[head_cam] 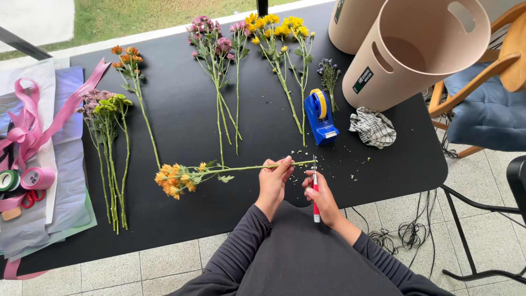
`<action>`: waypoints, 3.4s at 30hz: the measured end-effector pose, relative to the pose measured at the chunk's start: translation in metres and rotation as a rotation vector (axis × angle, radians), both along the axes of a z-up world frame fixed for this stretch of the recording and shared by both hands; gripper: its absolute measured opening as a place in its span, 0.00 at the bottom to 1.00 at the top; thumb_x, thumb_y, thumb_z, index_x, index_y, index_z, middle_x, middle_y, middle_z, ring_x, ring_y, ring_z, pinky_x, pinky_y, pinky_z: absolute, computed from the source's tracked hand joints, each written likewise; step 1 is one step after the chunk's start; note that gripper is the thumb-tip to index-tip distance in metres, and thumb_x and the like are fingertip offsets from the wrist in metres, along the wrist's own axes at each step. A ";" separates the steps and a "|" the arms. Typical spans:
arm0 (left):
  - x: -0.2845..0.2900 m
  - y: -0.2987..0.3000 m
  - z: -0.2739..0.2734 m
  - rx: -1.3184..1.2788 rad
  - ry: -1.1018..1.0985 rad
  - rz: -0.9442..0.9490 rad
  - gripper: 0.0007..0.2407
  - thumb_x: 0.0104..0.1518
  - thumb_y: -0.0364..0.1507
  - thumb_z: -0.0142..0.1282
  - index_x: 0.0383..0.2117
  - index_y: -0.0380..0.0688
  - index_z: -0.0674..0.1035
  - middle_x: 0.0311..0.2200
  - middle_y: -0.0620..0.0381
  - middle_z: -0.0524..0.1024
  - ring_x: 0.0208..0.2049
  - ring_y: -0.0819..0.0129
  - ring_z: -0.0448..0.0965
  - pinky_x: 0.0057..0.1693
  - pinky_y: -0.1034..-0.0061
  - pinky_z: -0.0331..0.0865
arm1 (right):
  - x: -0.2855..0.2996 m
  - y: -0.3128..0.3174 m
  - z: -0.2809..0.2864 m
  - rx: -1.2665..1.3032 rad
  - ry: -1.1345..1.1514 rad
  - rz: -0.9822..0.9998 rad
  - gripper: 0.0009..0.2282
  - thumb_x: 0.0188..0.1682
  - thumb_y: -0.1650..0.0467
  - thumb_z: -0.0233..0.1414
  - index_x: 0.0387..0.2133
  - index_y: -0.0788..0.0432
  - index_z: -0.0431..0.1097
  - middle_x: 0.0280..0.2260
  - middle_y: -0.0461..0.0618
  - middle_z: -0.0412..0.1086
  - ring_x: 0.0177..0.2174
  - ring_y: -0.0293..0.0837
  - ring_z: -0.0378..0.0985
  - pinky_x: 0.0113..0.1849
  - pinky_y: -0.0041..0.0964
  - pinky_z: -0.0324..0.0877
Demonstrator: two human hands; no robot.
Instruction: The person trims the stems of various flowers using shears, clearing small leaves and buds from the stalks before setting the stems back onto the table.
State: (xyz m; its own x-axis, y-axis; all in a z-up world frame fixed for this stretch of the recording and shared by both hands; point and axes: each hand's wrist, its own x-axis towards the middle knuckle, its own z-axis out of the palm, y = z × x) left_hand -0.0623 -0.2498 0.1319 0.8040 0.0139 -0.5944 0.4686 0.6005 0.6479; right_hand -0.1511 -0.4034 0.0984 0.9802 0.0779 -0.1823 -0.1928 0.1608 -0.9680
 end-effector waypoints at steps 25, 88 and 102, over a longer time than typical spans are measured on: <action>0.006 0.018 -0.062 -0.410 0.192 0.083 0.16 0.61 0.31 0.62 0.54 0.46 0.77 0.45 0.52 0.82 0.46 0.62 0.84 0.56 0.68 0.81 | 0.026 0.011 0.006 0.056 0.121 -0.287 0.18 0.57 0.66 0.43 0.56 0.64 0.54 0.32 0.47 0.57 0.28 0.37 0.65 0.29 0.32 0.70; 0.002 0.048 -0.060 0.182 0.007 -0.004 0.14 0.68 0.36 0.51 0.39 0.32 0.79 0.40 0.36 0.83 0.40 0.54 0.87 0.46 0.72 0.83 | 0.035 -0.043 0.011 -0.636 0.555 0.061 0.36 0.37 0.55 0.62 0.60 0.59 0.68 0.50 0.63 0.74 0.56 0.56 0.72 0.55 0.46 0.65; 0.002 0.052 -0.058 0.188 -0.029 -0.033 0.14 0.69 0.36 0.49 0.39 0.34 0.78 0.40 0.37 0.83 0.40 0.55 0.87 0.47 0.74 0.83 | 0.032 -0.048 -0.005 -0.539 0.453 0.060 0.28 0.38 0.59 0.62 0.53 0.59 0.74 0.43 0.61 0.76 0.48 0.52 0.77 0.50 0.44 0.67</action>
